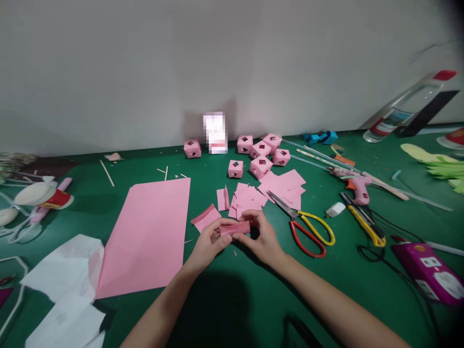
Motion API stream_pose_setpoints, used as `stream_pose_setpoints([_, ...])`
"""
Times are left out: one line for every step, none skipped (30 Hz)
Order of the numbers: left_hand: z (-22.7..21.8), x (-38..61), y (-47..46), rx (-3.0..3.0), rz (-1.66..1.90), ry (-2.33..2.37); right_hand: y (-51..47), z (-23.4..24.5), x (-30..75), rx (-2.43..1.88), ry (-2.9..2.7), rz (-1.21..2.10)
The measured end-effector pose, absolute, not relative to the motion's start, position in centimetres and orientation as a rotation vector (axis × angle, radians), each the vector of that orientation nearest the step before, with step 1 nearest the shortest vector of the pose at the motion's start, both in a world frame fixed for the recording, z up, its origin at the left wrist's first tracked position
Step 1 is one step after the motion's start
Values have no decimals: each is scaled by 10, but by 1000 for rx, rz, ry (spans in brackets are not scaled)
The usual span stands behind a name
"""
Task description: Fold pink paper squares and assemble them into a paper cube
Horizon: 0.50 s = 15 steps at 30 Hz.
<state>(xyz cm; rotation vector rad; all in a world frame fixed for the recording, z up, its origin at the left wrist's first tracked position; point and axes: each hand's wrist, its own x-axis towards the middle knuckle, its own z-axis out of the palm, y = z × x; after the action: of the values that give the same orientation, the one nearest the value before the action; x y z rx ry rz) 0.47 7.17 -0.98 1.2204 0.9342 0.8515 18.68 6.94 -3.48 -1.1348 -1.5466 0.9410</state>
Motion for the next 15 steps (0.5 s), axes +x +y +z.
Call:
stream_pose_setpoints([-9,6,71,1209,840,923,69,-34,187,-1142,-1551,949])
stream_pose_setpoints([-9,6,70,1199,835,926,69,-33,187,-1141,-1562,952])
stream_pose_setpoints([-9,7,69,1192,834,938,70,-32,188,-1139,-1574,949])
stream_pose_setpoints([-10,7,69,1188,837,954,70,-30,188,-1137,-1585,941])
stream_pose_setpoints([-11,8,68,1185,845,969,70,-29,189,-1135,-1592,934])
stream_pose_setpoints([-12,8,68,1182,853,977,71,-28,189,-1128,-1594,932])
stream_pose_setpoints([-14,8,68,1182,855,985,71,-27,189,-1119,-1591,934])
stream_pose_setpoints([-15,8,68,1185,854,993,72,-27,189,-1107,-1587,941])
stream_pose_setpoints([-16,8,68,1188,854,1003,72,-26,190,-1095,-1584,952])
stream_pose_setpoints([-16,9,68,1188,856,1013,73,-26,190,-1084,-1584,964])
stream_pose_setpoints([-16,9,68,1184,857,1022,73,-26,190,-1075,-1586,975])
stream_pose_setpoints([-16,9,68,1177,857,1026,73,-26,190,-1062,-1590,983])
stream_pose_setpoints([-16,10,68,1166,855,1025,74,-25,190,-1046,-1595,988])
stream_pose_setpoints([-16,10,68,1157,849,1019,74,-25,191,-1029,-1601,991])
stream_pose_setpoints([-16,10,68,1149,842,1010,74,-25,191,-1016,-1607,991])
